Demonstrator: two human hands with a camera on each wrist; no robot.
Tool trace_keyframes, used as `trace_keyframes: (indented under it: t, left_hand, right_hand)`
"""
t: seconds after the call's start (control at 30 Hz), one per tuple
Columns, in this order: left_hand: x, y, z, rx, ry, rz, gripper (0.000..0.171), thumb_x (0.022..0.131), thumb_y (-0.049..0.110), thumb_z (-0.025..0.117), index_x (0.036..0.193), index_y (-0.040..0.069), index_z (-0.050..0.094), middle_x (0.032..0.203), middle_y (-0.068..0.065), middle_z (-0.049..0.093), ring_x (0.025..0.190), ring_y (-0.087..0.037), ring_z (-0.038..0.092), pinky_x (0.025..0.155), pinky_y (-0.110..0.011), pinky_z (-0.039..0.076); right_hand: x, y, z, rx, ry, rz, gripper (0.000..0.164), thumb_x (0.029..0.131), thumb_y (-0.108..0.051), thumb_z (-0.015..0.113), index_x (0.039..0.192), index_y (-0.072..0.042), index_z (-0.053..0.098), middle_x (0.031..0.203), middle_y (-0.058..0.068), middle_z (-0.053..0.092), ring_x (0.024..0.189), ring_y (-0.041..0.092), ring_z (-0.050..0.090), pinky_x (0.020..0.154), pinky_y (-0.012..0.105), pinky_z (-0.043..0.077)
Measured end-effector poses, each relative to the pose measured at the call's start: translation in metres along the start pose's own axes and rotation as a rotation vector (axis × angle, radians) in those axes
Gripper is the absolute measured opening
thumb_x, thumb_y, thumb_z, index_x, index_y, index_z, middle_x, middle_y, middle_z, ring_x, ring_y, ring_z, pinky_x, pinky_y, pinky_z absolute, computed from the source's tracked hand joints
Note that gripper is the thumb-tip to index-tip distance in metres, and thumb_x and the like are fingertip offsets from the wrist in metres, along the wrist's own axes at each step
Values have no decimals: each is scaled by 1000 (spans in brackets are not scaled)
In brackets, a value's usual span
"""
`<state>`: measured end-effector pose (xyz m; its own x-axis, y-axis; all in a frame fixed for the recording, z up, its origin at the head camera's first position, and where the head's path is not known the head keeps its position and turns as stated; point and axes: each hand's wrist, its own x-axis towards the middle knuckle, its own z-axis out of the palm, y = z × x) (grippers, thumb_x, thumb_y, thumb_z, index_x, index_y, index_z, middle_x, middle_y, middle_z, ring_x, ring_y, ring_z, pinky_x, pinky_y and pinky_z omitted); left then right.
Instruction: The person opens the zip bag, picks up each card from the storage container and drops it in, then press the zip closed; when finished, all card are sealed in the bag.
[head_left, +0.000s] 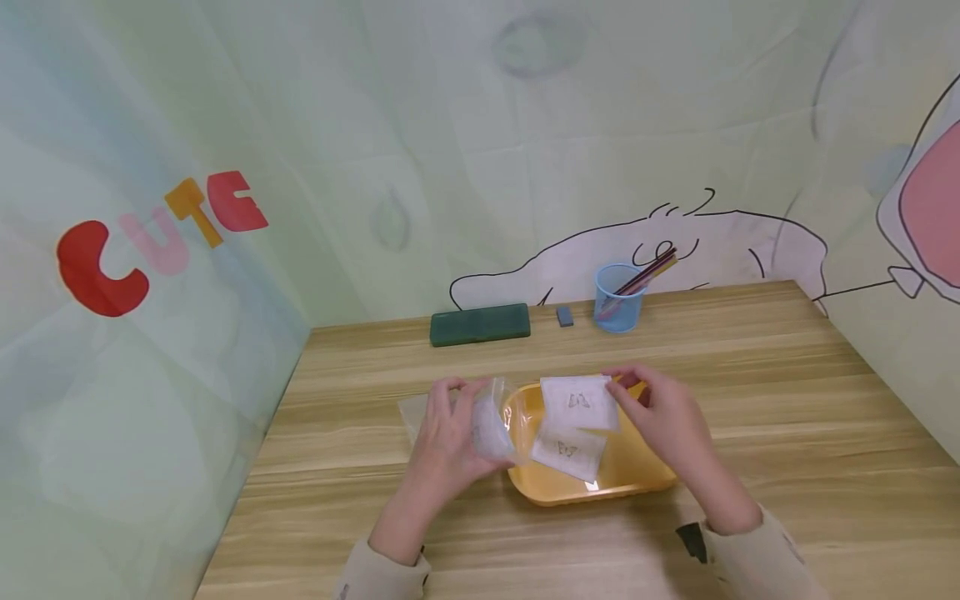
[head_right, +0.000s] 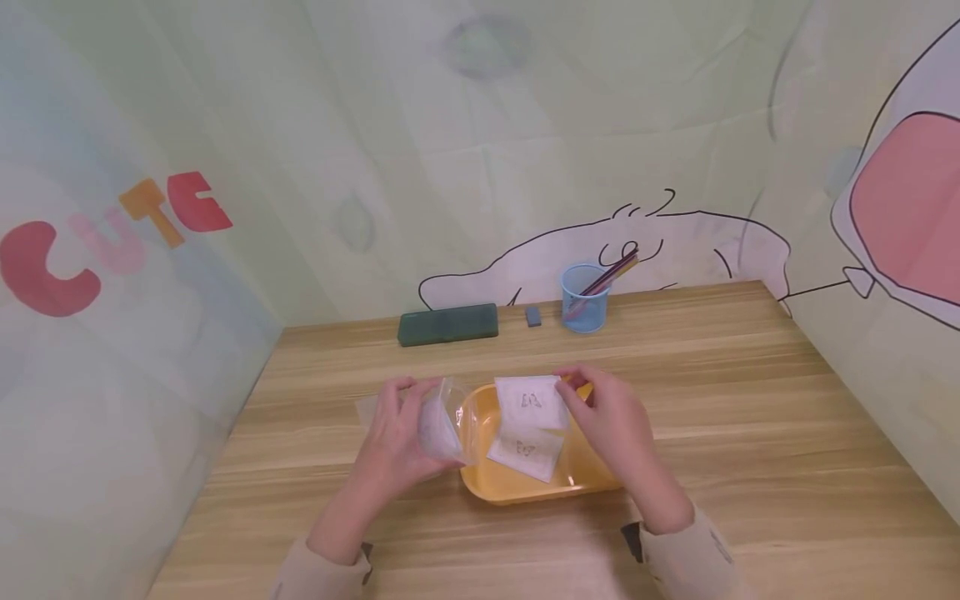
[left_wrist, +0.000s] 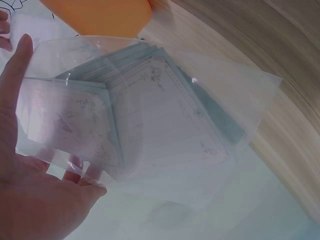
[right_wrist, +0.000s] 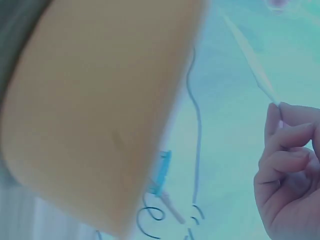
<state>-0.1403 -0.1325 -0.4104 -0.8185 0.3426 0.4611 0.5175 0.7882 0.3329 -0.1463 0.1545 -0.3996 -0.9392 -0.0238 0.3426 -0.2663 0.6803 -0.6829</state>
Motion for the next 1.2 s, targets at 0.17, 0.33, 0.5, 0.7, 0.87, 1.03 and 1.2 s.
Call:
trace_keyframes:
  t: [0.17, 0.33, 0.5, 0.7, 0.87, 1.03, 1.2]
  left_hand:
    - [0, 0, 0, 2, -3, -4, 106, 46, 46, 94, 134, 11, 47, 124, -13, 37, 112, -26, 38, 93, -40, 42]
    - [0, 1, -1, 8, -7, -13, 105, 46, 45, 94, 134, 12, 46, 124, -13, 37, 113, -26, 38, 93, -40, 43]
    - [1, 2, -2, 16, -16, -26, 106, 47, 46, 94, 135, 12, 46, 125, -13, 37, 113, -26, 37, 94, -40, 43]
    - [2, 2, -1, 9, 25, 0, 107, 44, 45, 95, 133, 11, 48, 122, -14, 38, 111, -27, 40, 92, -41, 44]
    - [2, 0, 1, -5, 71, 51, 108, 42, 43, 96, 132, 9, 48, 120, -16, 39, 109, -28, 41, 90, -41, 45]
    - [2, 0, 1, -22, 78, 66, 109, 42, 43, 96, 132, 8, 47, 119, -16, 39, 109, -28, 41, 90, -41, 45]
    - [2, 2, 1, -6, 53, 44, 109, 42, 44, 95, 133, 8, 47, 121, -17, 39, 110, -29, 41, 90, -41, 45]
  right_hand:
    - [-1, -13, -10, 44, 108, -45, 15, 87, -17, 73, 101, -16, 68, 80, -6, 62, 51, 13, 46, 42, 24, 37]
    - [-3, -22, -17, 108, 165, -72, 12, 86, -16, 73, 98, -16, 69, 79, -8, 63, 52, 13, 46, 42, 22, 36]
    - [-6, -29, -21, 193, 146, -67, 11, 86, -16, 74, 96, -16, 70, 79, -8, 64, 52, 14, 46, 42, 21, 36]
    - [-8, -32, -17, 296, 81, -37, 11, 84, -15, 75, 94, -15, 72, 77, -6, 64, 51, 14, 46, 41, 23, 37]
    - [-10, -35, -10, 340, 56, -27, 12, 83, -13, 76, 95, -15, 72, 77, -7, 64, 52, 15, 47, 42, 23, 37]
    - [-10, -39, -2, 359, 48, -26, 12, 83, -13, 76, 94, -15, 72, 77, -7, 64, 51, 15, 46, 42, 23, 36]
    - [-9, -41, 4, 378, 51, -29, 10, 83, -13, 76, 93, -15, 72, 77, -6, 65, 50, 14, 45, 42, 23, 36]
